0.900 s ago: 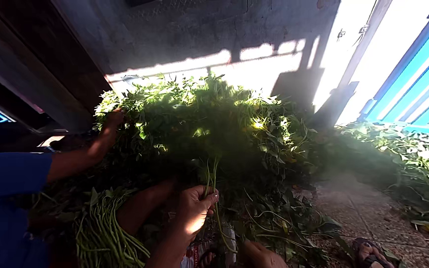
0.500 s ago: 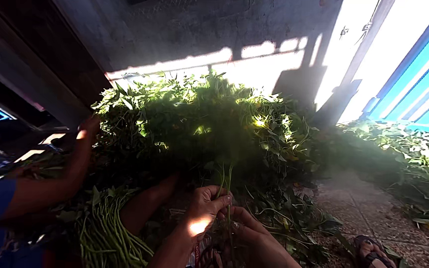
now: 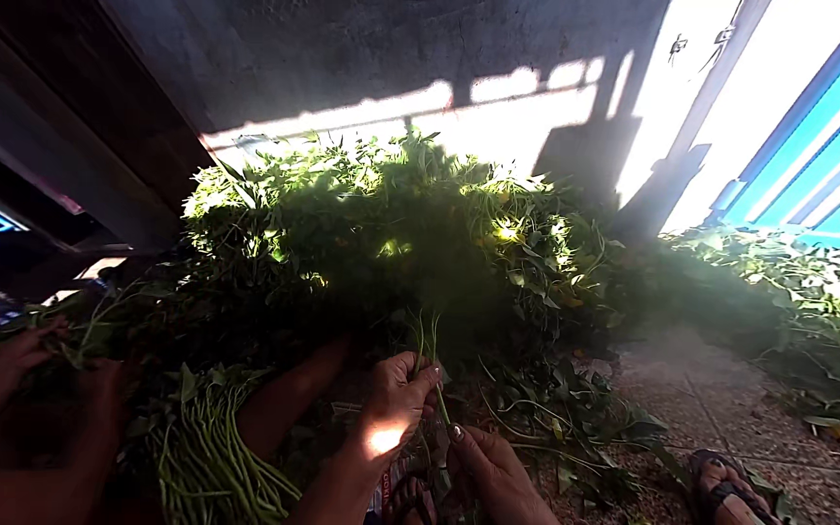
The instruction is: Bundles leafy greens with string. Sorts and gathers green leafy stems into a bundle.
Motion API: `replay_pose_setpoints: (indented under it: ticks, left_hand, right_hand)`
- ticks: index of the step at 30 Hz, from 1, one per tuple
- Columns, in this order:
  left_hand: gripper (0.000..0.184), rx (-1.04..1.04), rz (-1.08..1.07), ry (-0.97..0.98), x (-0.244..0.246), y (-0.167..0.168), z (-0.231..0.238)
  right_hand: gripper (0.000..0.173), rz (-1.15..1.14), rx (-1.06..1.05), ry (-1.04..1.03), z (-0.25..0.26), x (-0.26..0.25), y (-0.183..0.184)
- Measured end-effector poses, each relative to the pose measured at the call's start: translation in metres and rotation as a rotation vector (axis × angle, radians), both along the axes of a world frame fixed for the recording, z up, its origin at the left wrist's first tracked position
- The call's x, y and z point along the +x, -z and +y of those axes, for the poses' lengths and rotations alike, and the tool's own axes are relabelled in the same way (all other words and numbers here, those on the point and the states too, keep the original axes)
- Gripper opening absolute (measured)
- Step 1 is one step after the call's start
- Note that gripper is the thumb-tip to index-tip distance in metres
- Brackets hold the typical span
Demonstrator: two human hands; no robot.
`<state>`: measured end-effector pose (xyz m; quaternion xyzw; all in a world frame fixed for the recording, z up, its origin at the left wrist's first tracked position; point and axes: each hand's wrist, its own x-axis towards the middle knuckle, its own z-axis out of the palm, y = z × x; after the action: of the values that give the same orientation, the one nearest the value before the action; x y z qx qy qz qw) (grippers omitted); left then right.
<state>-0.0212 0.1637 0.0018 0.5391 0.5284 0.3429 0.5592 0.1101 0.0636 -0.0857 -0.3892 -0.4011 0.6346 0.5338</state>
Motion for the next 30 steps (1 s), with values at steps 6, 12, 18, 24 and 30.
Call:
replay_pose_setpoints:
  ticks: [6,12,18,24,30]
  left_hand:
    - [0.021,-0.254,-0.2,-0.161,0.012,-0.003,-0.007]
    - [0.017,-0.325,-0.28,-0.268,0.022,0.003,-0.013]
    - [0.018,-0.327,-0.248,-0.239,0.024,0.001,-0.013]
    - [0.019,-0.244,-0.266,-0.298,0.024,-0.003,-0.01]
    - [0.022,-0.172,-0.199,-0.254,0.012,-0.006,0.0]
  right_hand:
    - [0.032,-0.127,0.112,-0.065,-0.008,-0.001,-0.006]
    - [0.04,-0.038,0.125,-0.034,-0.02,-0.007,0.002]
    - [0.044,0.164,0.094,0.012,-0.027,-0.008,0.007]
    - [0.043,0.17,0.116,0.015,-0.028,-0.004,0.007]
    - [0.04,0.076,0.036,0.025,-0.036,-0.003,0.008]
